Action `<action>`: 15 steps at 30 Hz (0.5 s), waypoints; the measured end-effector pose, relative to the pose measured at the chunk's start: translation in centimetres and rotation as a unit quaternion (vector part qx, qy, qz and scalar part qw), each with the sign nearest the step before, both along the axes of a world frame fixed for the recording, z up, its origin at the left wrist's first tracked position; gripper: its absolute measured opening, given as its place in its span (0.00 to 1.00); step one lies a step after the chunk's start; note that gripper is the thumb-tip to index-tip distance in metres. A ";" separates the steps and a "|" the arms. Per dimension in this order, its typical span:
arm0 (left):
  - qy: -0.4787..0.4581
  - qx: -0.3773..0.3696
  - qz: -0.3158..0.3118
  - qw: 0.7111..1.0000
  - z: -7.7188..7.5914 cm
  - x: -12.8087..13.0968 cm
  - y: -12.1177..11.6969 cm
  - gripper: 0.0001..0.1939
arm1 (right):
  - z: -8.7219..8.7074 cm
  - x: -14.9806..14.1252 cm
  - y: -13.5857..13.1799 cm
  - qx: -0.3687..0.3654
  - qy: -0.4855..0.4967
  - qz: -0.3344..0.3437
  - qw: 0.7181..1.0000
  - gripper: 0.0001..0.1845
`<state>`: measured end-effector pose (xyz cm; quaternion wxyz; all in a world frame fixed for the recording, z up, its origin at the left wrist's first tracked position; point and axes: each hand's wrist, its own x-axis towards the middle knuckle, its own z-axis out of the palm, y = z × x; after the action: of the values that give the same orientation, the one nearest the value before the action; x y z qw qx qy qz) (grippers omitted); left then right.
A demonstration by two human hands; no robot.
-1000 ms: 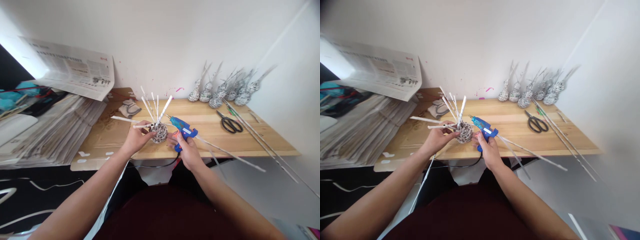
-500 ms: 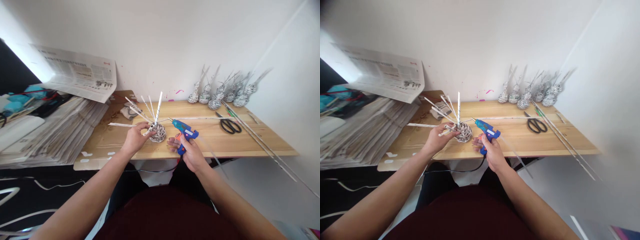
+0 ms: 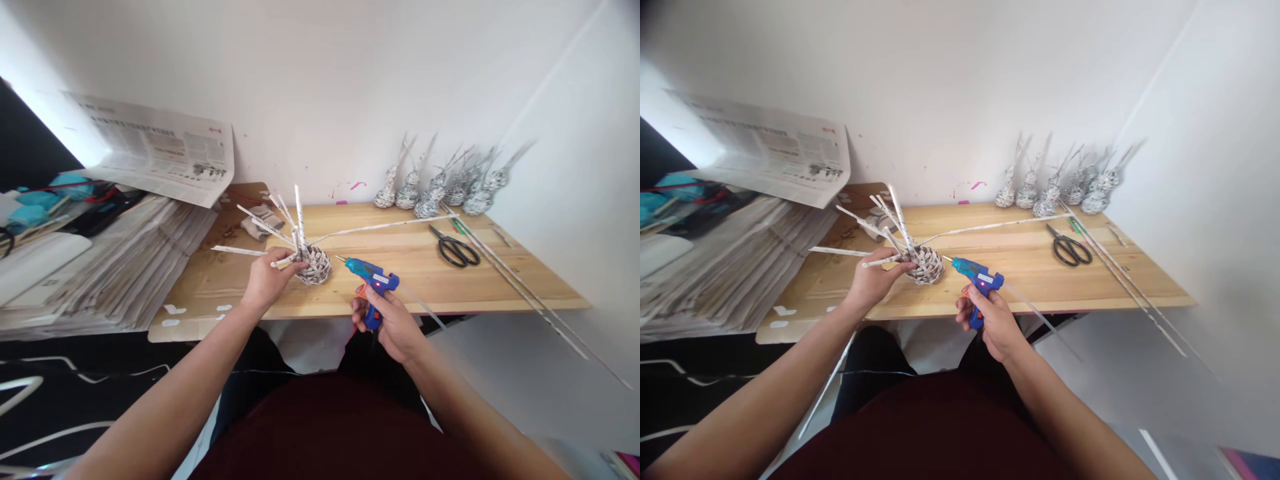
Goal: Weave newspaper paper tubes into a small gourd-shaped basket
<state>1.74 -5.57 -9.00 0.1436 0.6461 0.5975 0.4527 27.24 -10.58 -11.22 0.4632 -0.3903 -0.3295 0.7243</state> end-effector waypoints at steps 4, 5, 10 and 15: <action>0.001 -0.009 0.028 1.000 0.3 -0.2 -0.7 0.11 | 0.1 0.0 0.1 0.001 -0.003 -0.001 1.000 0.21; 0.006 -0.016 0.034 0.999 0.4 -0.2 -0.9 0.11 | 0.1 0.0 0.1 0.003 -0.005 -0.001 1.000 0.21; 0.024 -0.003 0.053 0.998 1.0 -0.4 -1.8 0.09 | 0.3 -0.1 0.3 0.004 -0.001 0.005 1.000 0.20; 0.004 0.052 0.093 0.994 4.2 -1.7 -2.4 0.09 | 0.6 -0.6 0.3 -0.039 0.005 0.021 0.999 0.20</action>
<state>0.04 -7.94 -4.78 0.0648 0.5958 0.6316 0.4919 26.62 -10.27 -10.62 0.4339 -0.3977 -0.3069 0.7480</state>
